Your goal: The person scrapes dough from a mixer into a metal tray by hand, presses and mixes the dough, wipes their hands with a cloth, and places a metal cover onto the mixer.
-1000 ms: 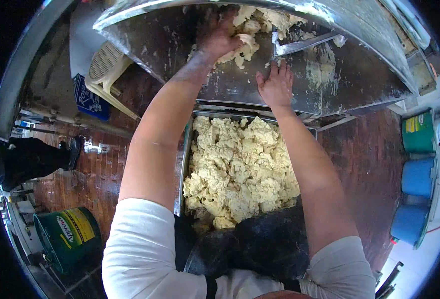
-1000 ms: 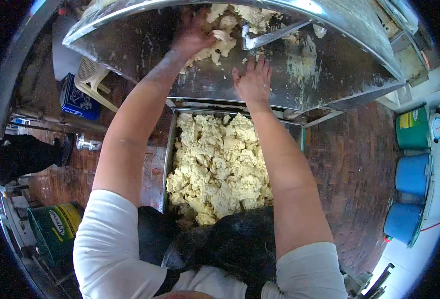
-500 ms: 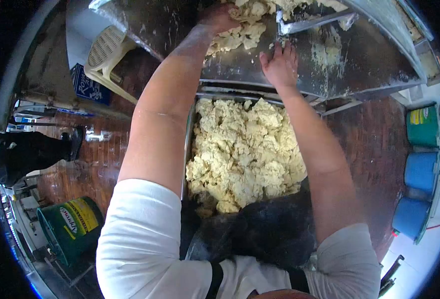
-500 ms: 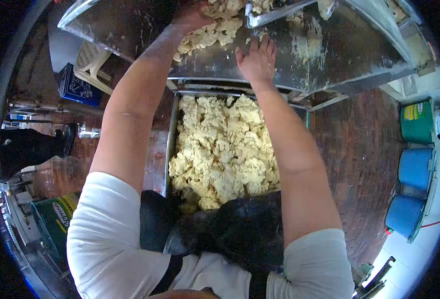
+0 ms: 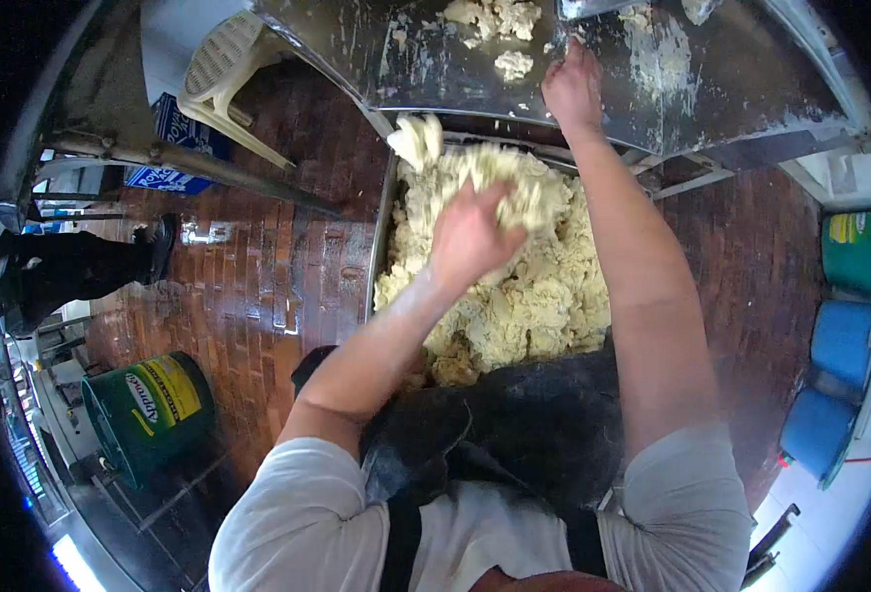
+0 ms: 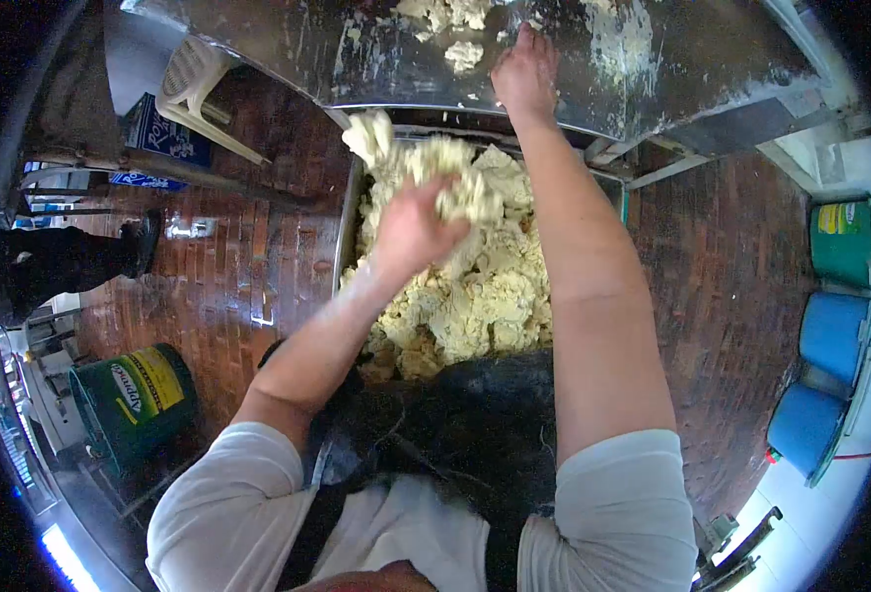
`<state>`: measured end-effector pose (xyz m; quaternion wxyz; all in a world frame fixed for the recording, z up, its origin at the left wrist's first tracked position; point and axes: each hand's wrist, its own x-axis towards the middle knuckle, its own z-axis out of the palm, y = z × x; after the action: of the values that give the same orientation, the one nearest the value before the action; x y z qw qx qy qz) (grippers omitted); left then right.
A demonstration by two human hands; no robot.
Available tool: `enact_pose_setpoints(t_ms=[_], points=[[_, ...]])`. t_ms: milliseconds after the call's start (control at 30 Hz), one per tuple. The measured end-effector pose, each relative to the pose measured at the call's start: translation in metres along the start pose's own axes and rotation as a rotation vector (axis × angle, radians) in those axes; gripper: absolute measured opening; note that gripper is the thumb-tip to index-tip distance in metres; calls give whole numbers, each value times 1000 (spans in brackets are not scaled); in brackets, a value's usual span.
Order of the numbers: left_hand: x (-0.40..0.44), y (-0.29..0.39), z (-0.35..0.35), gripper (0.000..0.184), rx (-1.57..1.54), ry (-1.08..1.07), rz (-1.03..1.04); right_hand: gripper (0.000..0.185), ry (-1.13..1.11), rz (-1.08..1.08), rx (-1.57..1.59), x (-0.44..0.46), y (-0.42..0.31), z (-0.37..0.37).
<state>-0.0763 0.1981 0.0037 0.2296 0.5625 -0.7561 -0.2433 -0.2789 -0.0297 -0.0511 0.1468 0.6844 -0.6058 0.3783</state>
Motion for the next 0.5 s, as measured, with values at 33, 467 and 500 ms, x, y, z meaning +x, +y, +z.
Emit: enact_pose_setpoints(t_ms=[33, 467, 500], points=[[-27, -1, 11, 62, 13, -151, -138, 51, 7, 19, -3, 5, -6, -5], [25, -38, -17, 60, 159, -926, -347, 52, -39, 53, -27, 1, -3, -2], [37, -66, -9, 58, 196, -777, -212, 51, -8, 42, -24, 1, -3, 1]])
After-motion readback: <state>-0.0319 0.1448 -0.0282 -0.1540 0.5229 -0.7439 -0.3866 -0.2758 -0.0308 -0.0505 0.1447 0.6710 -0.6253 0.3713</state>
